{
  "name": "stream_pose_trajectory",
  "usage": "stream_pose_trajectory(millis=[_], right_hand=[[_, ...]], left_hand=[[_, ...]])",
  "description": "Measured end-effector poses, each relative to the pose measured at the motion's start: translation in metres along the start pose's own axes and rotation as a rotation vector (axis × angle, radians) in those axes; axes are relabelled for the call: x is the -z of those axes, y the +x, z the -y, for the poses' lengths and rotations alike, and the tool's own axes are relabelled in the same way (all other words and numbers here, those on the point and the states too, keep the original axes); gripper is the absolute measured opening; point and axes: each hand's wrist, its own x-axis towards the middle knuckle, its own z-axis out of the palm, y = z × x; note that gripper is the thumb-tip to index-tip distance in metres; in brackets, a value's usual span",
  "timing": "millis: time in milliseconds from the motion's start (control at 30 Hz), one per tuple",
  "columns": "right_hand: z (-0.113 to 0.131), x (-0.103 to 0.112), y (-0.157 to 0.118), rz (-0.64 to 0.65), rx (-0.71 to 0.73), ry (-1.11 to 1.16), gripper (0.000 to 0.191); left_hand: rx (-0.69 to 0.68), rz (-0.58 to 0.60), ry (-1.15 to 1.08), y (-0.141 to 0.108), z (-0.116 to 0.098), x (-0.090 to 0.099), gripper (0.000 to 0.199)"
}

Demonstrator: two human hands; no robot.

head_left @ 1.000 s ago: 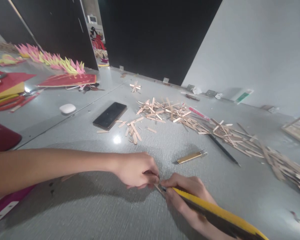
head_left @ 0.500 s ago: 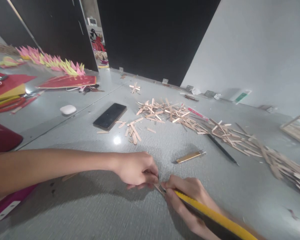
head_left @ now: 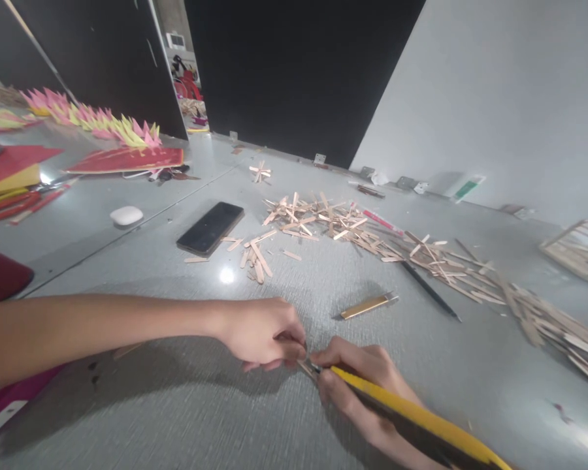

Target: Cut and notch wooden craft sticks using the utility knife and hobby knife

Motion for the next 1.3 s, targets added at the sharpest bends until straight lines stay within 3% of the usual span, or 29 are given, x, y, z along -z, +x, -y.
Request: stream_pose_trajectory(millis=[433,667,867,1133,1300], right_hand=[[-0.003,0.0,0.004,0.066,0.047,0.012,0.017],[-0.016,-0.005,0.0,0.143,0.079,0.012,0.026],[-0.005,0.0,0.006,0.091,0.102,-0.029,0.013],[-0.005,0.002,0.0,0.056,0.136,-0.015,0.013],[-0.01,0.001,-0.007,-0.067,0.1,0.045,0.011]], left_hand=[[0.038,0.011,-0.041,0.001,0.002,0.001,0.028],[0.062,0.025,-0.066,0.003,0.005,0.001,0.027],[0.078,0.017,-0.06,0.002,0.001,0.001,0.03],[0.065,0.011,-0.059,0.001,0.0,0.001,0.028],[0.039,0.011,-0.045,0.002,0.001,0.002,0.027]])
